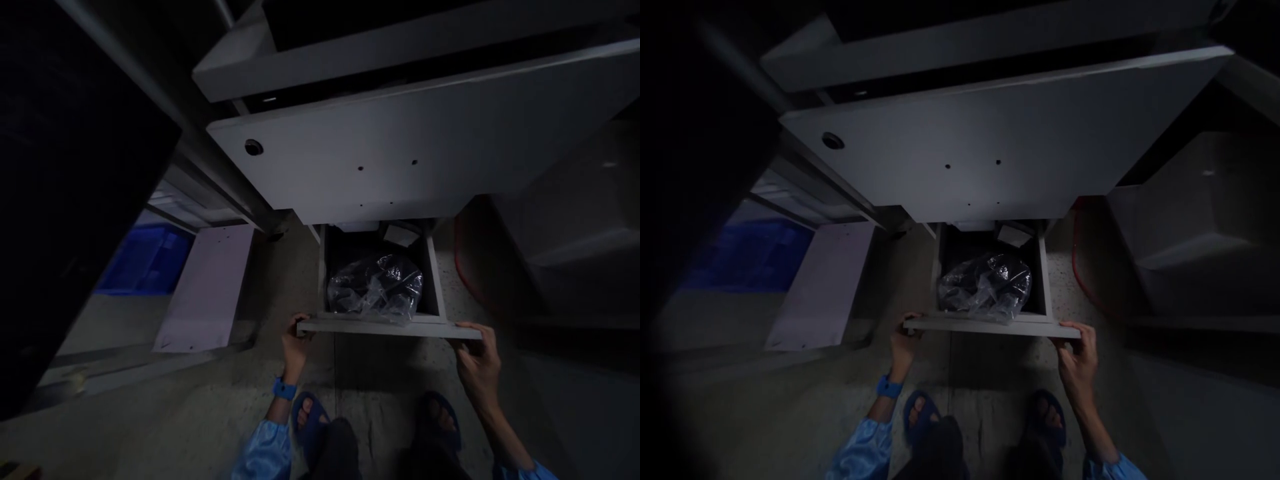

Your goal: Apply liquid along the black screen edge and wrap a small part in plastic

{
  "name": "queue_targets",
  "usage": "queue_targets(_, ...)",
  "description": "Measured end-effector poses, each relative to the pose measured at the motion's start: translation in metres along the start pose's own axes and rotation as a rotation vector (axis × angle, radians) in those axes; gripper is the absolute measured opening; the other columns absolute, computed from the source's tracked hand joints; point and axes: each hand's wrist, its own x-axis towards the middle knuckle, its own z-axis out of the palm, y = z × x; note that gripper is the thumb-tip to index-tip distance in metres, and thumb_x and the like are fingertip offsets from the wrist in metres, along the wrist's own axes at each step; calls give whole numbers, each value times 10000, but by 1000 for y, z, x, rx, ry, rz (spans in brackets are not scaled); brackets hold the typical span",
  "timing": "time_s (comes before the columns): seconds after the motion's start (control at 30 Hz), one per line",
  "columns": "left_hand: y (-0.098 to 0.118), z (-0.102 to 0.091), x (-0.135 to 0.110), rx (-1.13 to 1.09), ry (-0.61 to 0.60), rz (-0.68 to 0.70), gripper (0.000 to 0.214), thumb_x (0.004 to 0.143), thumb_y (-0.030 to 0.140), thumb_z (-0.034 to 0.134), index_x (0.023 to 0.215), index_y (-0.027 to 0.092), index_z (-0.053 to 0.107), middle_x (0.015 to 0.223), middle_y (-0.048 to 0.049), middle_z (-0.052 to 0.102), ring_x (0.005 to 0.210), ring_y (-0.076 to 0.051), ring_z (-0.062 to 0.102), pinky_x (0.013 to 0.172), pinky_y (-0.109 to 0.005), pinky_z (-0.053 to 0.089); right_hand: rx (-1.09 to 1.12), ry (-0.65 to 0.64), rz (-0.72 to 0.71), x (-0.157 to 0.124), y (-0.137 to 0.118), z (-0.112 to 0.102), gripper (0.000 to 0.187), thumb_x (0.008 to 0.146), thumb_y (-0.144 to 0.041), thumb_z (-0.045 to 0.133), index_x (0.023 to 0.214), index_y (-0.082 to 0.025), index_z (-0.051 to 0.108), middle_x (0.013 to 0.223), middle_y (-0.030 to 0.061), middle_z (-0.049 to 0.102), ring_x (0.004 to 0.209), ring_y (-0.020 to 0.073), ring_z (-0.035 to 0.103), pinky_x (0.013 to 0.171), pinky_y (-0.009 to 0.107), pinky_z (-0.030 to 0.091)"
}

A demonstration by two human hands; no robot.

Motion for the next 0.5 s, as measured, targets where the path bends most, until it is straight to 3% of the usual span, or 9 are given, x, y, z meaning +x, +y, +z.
queue_targets(0.2,-3,4,-4,-8,9,17,251,597,323,727,835,262,681,829,-26,743,818,-251,720,747,-334,578,-68,-69,-59,-4,9,-4,414,943,-644,804,1043,-249,734,1050,74,640,951,281,663,820,433,583)
queue_targets(0.33,-4,9,-8,-10,-5,19,251,624,325,713,865,269,675,869,-35,737,859,-255,708,786,-355,580,-178,58,-183,5,-8,-11,462,1059,-675,599,1194,-241,684,1156,125,604,1012,329,611,849,483,519)
queue_targets(0.4,-5,11,-12,-10,-18,26,271,655,340,708,914,270,667,908,-42,729,878,-253,697,801,-363,579,-200,88,-279,17,-27,-11,324,1070,-554,655,1185,-251,672,1136,116,600,996,320,608,847,473,508)
queue_targets(0.5,-8,15,-16,-14,-56,42,300,712,374,704,986,269,638,958,-46,704,897,-246,685,811,-366,584,-219,-94,-479,40,-60,-2,72,1075,-328,698,1122,-274,707,1079,92,654,976,293,661,860,450,544)
